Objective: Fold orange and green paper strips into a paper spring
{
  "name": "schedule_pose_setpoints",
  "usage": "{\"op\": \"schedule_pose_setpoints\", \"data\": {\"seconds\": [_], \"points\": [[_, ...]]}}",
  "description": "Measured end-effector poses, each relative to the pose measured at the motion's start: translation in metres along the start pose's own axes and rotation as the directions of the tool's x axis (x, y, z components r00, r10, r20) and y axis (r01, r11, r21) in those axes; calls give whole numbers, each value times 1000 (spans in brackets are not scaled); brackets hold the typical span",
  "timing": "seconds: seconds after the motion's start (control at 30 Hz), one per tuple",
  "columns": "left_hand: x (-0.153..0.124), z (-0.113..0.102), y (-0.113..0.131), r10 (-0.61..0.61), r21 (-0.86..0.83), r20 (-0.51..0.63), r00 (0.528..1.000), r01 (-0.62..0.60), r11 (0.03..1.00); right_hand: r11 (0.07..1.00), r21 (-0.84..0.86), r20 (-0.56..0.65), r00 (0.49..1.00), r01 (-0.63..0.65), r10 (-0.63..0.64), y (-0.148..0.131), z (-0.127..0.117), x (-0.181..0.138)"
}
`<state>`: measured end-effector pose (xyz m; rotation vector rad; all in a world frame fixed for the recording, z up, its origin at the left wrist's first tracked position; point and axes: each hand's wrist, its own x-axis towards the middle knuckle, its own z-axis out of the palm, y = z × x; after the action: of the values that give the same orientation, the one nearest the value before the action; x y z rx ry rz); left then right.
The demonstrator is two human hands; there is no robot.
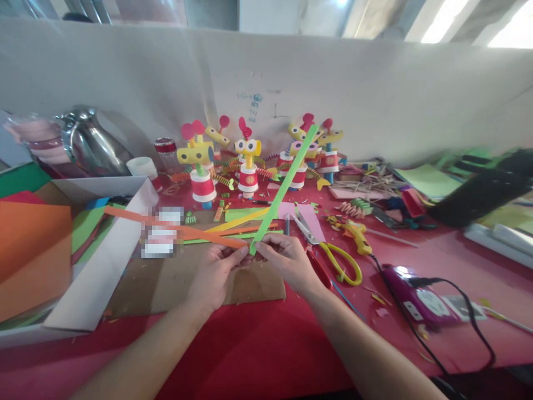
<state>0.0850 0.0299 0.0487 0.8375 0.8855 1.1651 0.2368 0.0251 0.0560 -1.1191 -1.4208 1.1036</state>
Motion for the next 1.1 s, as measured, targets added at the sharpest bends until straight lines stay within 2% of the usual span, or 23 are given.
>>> {"op": "schedule_pose_setpoints", "data": {"seconds": [0.27,0.47,0.57,0.67,0.83,0.93,1.0,1.1], "points": [[-2,1,3,4,59,62,998,-8,998,973,-202,-44,992,108,-119,-5,-1,-1],[-1,1,4,39,147,37,999,-44,988,986,-138,21,995,99,-96,1,-3,1],[-1,0,2,43,173,50,998,-51,984,981,-172,20,995,96,-93,6,-5,2],[-1,-2,1,-3,193,33,999,-4,981,986,-159,-15,998,53,-56,7,-8,3],[-2,-3,4,-72,271,20,997,64,960,996,-29,-108,991,-83,79,4,-17,8],[-2,-3,7,-97,300,25,995,85,950,987,126,-202,972,-95,120,3,-27,14],[-1,-4,9,-102,290,32,994,88,953,961,273,-294,948,-39,122,2,-34,17],[1,-5,9,-113,198,5,994,110,974,896,425,-440,894,129,80,2,-41,21]]}}
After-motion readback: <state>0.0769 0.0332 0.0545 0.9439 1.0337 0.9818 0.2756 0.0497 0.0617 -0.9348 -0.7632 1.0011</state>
